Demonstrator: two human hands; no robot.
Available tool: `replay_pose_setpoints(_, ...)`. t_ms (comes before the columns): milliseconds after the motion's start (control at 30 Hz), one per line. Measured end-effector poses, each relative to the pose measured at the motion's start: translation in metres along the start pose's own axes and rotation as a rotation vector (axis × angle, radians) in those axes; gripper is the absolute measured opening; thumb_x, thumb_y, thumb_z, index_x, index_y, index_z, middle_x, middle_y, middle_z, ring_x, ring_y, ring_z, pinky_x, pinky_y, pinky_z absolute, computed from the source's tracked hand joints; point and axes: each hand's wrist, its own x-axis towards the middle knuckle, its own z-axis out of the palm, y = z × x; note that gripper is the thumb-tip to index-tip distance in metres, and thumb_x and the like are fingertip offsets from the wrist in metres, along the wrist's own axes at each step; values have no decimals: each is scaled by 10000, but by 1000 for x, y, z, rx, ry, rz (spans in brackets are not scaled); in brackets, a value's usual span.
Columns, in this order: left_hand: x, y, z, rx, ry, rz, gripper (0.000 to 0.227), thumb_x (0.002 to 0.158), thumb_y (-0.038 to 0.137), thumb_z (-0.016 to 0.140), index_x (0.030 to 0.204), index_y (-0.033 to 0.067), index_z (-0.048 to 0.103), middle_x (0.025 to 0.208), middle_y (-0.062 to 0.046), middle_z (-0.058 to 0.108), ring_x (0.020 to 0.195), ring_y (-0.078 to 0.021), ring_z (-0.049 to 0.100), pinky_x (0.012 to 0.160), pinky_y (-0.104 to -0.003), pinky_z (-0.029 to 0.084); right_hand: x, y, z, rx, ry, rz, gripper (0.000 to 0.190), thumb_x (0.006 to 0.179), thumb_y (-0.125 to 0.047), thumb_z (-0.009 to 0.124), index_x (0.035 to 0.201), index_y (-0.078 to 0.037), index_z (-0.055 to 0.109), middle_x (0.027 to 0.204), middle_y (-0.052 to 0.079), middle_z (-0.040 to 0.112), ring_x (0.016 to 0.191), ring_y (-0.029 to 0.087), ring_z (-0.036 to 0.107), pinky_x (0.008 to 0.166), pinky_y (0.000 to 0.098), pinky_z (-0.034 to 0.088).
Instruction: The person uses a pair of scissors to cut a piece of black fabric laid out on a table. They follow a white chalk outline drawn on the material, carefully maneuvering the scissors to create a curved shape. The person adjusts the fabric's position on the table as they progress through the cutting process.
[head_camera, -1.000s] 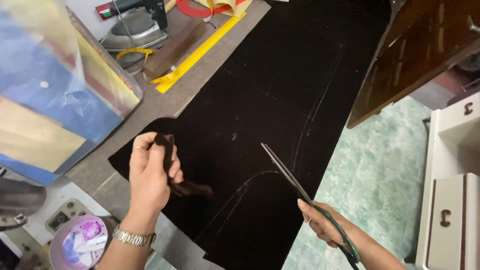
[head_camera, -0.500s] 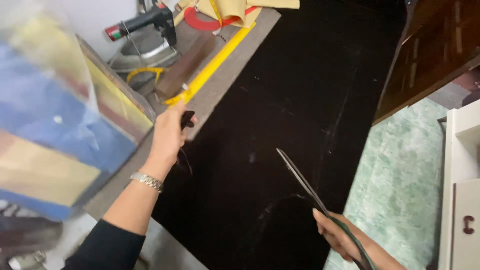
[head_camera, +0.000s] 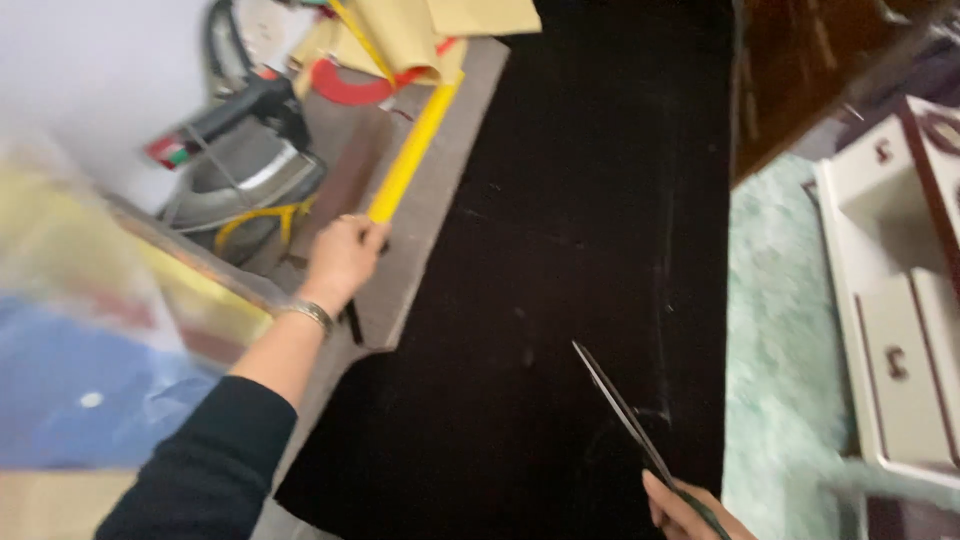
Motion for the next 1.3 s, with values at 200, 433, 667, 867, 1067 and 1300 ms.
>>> replay_pose_setpoints(200, -36, 6, 9, 244, 208, 340, 429, 859, 281, 669, 1244, 94, 642, 1250, -216, 502, 1120, -434, 473, 827, -543, 489, -16, -15, 7, -21, -67, 54, 480, 968, -531, 485, 832, -70, 499, 539, 4, 167, 420, 126, 134, 372, 297, 109)
replay_pose_setpoints(433, -139, 66, 47, 23, -19, 606, 389, 871, 211, 625, 1215, 30, 614, 1228, -202, 523, 1132, -388, 488, 969, -498, 413, 35, 22, -21, 381, -80, -40, 482, 955, -576, 470, 764, -133, 480, 539, -6, 289, 392, 120, 199, 355, 281, 162)
replay_pose_setpoints(667, -210, 101, 86, 38, -174, 759, 399, 874, 247, 623, 1248, 109, 590, 1301, -123, 509, 1282, -339, 443, 1028, -492, 380, 29, 40, 1, 454, -46, -78, 444, 976, -503, 494, 763, -116, 452, 570, -13, 325, 391, 100, 255, 360, 261, 210)
replay_pose_setpoints(867, -246, 127, 74, 114, -408, 679, 423, 944, 271, 542, 1346, 141, 513, 1370, -107, 450, 1376, -309, 335, 1096, -533, 279, 17, 61, 17, 428, -75, -108, 408, 1000, -464, 466, 819, -99, 458, 610, -6, 327, 415, 104, 299, 361, 262, 265)
replay_pose_setpoints(1067, -292, 129, 64, 149, -428, 629, 434, 957, 285, 520, 1366, 141, 488, 1385, -108, 425, 1387, -312, 317, 1104, -537, 273, -3, 92, 16, 422, -124, -131, 406, 1005, -457, 462, 836, -88, 455, 618, -7, 316, 416, 104, 295, 347, 255, 263)
replay_pose_setpoints(1300, -360, 122, 54, 167, -357, 523, 441, 960, 287, 521, 1366, 119, 480, 1409, -109, 395, 1379, -321, 317, 1111, -538, 274, -31, 137, 19, 372, -191, -142, 400, 1006, -458, 439, 830, -99, 445, 618, -20, 329, 429, 89, 307, 355, 237, 268)
